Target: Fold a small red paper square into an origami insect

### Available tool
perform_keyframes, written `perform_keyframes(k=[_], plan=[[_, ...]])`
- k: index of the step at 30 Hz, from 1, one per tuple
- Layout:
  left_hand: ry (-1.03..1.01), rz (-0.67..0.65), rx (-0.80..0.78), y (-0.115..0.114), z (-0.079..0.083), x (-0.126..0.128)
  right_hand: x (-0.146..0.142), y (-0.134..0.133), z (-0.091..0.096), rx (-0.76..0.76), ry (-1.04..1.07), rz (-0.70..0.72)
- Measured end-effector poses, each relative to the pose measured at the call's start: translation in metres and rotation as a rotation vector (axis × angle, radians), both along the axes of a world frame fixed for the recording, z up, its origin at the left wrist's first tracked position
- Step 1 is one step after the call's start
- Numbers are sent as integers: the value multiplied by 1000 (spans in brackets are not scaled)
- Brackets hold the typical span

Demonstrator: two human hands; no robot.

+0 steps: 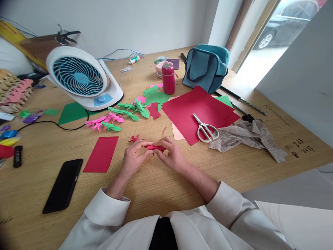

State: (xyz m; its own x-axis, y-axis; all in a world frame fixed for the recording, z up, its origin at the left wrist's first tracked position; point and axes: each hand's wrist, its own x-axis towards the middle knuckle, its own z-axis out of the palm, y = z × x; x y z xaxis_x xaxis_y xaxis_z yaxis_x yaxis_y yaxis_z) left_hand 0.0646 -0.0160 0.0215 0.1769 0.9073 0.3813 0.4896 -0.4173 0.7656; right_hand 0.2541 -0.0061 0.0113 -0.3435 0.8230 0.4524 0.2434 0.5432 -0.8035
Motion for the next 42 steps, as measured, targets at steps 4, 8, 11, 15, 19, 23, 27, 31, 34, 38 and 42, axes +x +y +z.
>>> perform_keyframes(k=[4,8,11,15,19,23,27,31,34,38,42], plan=[[11,-16,17,-1,0,3,-2,0,-3,-52,67,-31],[103,-25,33,6,10,-22,-2,1,-1,-118,129,-33],[364,1,114,20,20,-60,0,2,2,-133,154,-37],[703,-133,120,41,21,-94,1,2,3,-125,140,-35],[765,-226,138,55,11,-97,1,3,1,-94,103,-40],[736,-242,139,59,9,-90,2,5,0,-103,76,-62],[558,-190,140,44,19,-69,4,5,3,-36,20,-83],[429,-45,139,22,25,-40,6,2,8,47,-11,-86],[409,-61,110,13,26,-28,7,0,9,82,-24,-87],[385,-52,114,10,25,-24,7,-1,10,110,-71,-78],[386,-41,140,9,27,-23,7,0,11,119,-79,-85]])
